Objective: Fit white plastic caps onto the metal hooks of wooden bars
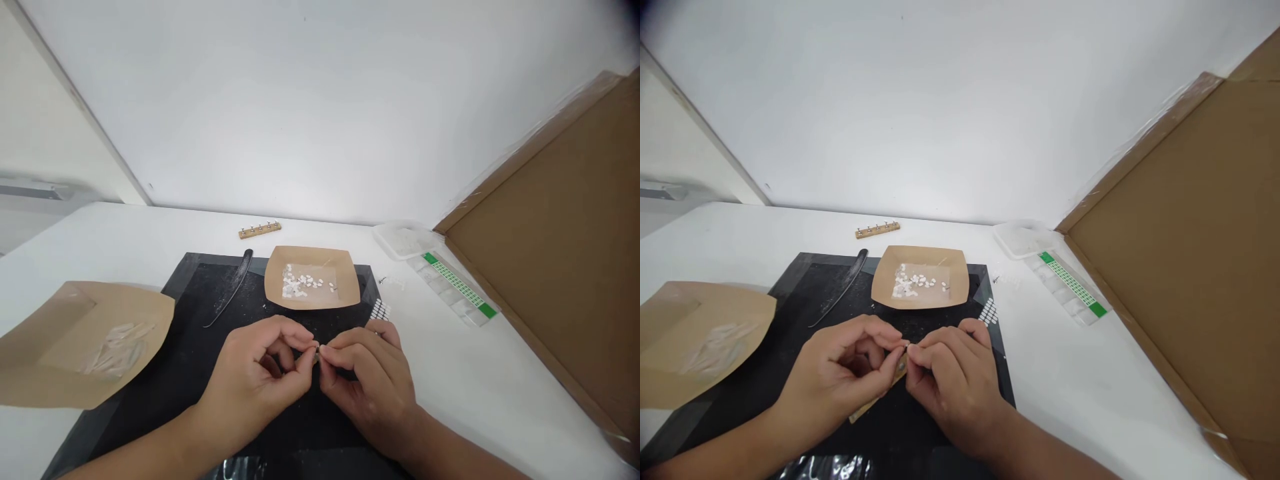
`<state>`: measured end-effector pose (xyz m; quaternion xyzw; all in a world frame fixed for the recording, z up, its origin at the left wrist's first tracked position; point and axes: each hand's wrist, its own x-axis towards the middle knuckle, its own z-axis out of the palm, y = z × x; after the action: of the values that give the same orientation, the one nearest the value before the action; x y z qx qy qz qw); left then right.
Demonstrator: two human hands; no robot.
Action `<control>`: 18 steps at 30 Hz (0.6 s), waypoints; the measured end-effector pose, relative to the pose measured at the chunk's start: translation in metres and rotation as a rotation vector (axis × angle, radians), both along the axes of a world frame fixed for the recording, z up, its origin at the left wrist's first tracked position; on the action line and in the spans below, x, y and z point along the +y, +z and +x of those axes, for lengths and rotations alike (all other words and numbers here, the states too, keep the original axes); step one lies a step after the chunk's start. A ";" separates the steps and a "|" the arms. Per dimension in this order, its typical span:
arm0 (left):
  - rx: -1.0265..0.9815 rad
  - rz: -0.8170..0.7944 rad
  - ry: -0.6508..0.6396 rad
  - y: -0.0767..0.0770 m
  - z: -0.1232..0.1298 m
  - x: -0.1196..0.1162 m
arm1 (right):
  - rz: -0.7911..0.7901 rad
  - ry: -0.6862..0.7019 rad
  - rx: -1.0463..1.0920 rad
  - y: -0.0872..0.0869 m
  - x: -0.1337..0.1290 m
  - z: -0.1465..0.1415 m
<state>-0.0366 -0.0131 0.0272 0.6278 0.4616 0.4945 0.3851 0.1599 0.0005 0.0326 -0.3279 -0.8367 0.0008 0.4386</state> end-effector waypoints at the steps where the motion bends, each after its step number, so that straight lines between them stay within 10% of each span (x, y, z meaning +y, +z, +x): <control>1: 0.010 0.004 0.007 0.001 0.001 0.000 | -0.004 0.003 -0.002 0.000 0.000 0.000; 18: 0.009 -0.098 -0.015 0.007 0.002 -0.001 | -0.157 0.039 0.096 -0.004 -0.003 -0.005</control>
<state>-0.0344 -0.0142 0.0343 0.6138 0.4824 0.4657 0.4168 0.1548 -0.0022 0.0282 -0.3446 -0.8184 0.0907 0.4508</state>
